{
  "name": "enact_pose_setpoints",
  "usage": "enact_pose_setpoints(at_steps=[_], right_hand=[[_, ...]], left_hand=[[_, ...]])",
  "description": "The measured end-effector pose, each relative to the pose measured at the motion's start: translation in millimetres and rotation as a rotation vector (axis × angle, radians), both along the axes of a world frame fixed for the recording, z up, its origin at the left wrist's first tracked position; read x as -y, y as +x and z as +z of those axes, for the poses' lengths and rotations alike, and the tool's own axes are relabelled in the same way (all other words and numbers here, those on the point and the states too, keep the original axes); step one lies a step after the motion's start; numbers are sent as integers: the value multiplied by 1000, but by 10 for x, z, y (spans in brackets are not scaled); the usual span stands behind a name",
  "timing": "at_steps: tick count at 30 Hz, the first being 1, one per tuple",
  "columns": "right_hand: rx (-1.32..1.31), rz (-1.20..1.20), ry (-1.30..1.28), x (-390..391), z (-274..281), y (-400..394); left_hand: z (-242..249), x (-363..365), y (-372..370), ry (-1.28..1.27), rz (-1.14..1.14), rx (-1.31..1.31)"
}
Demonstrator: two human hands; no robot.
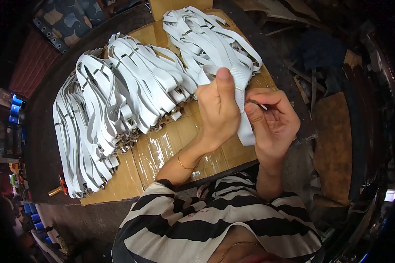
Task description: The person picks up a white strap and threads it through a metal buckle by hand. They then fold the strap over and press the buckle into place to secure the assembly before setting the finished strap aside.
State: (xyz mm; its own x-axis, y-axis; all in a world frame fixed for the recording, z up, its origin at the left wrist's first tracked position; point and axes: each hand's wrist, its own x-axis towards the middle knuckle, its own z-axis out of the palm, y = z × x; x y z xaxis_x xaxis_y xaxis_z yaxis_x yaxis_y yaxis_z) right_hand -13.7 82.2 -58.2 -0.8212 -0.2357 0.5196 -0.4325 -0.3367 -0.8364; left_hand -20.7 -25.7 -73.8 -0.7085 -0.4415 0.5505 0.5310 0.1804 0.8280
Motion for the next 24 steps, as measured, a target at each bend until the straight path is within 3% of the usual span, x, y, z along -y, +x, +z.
enact_pose_setpoints(at_steps=[5,8,11,16,19,24], right_hand=[[-54,-58,-42,15,87,-99],[50,90,-132,-32,93,-179],[129,115,-211,-28,108,-158],[179,43,10,-148,43,-117],[14,36,-10,-94,-7,-159],[6,133,-93,-94,20,-111]], left_hand=[[58,-124,43,-25,-2,-52],[128,-108,51,322,-185,72],[163,-65,25,420,-208,144],[88,2,9,284,-193,105],[83,11,-8,272,-167,103],[163,-13,5,376,-171,88]])
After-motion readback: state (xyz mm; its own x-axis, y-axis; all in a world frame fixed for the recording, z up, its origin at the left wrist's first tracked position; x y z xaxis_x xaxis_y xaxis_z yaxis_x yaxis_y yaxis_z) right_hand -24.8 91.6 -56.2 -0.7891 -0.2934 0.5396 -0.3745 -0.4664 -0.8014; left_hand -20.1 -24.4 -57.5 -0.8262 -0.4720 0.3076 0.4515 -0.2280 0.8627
